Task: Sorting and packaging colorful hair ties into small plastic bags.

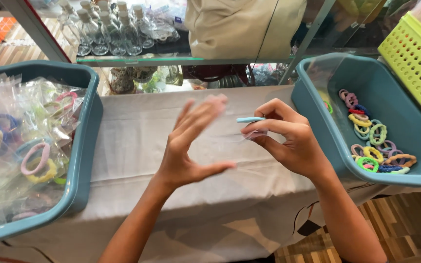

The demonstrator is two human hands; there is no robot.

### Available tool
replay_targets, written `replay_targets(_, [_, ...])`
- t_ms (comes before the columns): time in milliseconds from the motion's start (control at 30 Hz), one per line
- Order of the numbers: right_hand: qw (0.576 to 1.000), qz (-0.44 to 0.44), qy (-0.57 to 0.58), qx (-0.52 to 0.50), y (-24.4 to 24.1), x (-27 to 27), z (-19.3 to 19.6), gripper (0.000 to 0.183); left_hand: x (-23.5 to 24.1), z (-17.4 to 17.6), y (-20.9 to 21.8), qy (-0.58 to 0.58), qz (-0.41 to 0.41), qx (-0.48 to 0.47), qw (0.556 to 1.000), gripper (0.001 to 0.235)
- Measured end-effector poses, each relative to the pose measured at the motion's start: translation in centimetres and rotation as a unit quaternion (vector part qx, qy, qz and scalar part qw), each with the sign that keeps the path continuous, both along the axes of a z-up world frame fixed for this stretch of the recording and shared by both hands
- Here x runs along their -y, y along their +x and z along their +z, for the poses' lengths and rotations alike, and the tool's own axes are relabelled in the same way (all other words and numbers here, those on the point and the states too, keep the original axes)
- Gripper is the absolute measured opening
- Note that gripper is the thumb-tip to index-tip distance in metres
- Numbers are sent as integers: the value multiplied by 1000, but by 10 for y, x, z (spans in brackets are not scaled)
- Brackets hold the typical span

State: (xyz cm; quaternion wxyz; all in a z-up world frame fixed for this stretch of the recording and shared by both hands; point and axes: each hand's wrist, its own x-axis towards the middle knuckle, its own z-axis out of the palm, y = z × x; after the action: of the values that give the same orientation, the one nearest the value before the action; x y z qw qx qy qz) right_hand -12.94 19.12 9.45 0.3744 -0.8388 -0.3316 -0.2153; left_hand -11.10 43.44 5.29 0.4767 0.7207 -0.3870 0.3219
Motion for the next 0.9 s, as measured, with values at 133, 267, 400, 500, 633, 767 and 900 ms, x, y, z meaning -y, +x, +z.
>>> replay_targets(133, [999,31,-1,-23,-7,-8,5,26,-6,-7,0,-24,-109,-85,990,24])
replay_targets(267, [998,30,-2,-53,-17,0,17,43,-7,6,-7,-73,-81,-64,992,15])
replay_targets(400, [997,-9,69,-36,-37,15,21,30,-11,5,-9,-72,-59,-62,994,18])
replay_targets(500, [993,-42,102,43,-57,10,32,20,-10,5,-8,-71,-69,-54,994,19])
replay_targets(633, [989,-44,107,90,-79,-11,48,18,-6,6,-9,-61,-48,-34,996,19])
replay_targets(767, [992,-55,50,104,-83,-26,50,16,-4,8,-11,-53,-32,-13,998,19])
replay_targets(900, [994,-37,31,101,-79,-33,54,19,-5,8,-12,-62,-32,-9,998,20])
